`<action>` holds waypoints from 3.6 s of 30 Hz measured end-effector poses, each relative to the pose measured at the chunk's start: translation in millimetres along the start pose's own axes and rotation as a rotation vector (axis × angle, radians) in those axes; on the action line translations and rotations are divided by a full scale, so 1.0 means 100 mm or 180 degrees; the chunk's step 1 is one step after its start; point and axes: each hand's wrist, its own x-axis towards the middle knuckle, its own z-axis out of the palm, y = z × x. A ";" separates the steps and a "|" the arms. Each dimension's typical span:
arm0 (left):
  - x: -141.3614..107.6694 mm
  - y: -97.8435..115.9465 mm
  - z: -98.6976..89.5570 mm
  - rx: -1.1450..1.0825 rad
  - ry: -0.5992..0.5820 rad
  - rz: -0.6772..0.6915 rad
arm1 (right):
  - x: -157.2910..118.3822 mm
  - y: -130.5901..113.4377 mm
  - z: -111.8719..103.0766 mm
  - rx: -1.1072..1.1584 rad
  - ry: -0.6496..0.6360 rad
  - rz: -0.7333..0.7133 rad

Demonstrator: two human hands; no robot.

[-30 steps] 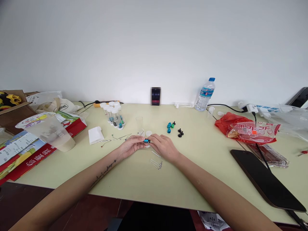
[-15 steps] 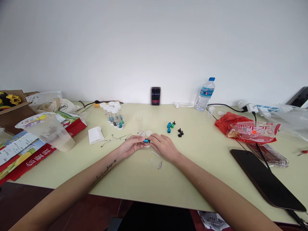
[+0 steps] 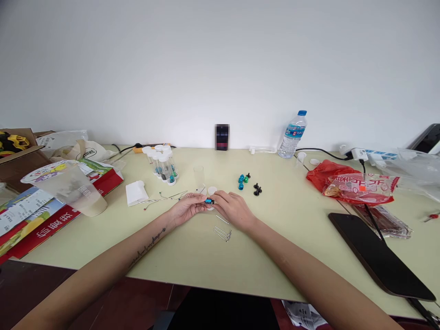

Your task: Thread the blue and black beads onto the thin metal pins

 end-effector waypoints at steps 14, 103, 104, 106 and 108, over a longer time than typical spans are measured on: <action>0.00 0.00 0.01 -0.0012 0.0018 -0.0025 | -0.01 0.01 0.00 -0.0038 0.0008 0.0012; 0.00 0.01 0.00 0.0016 0.0006 -0.0018 | -0.02 0.04 0.01 0.0015 0.0036 -0.0038; 0.00 0.01 0.00 0.0011 0.0007 -0.0022 | -0.02 0.03 0.01 0.0010 0.0039 -0.0038; 0.00 0.01 0.00 -0.0001 0.0015 -0.0034 | -0.02 0.03 0.01 0.0002 0.0040 -0.0038; 0.00 0.00 0.00 -0.0006 0.0017 -0.0037 | -0.02 0.03 0.01 0.0005 0.0038 -0.0030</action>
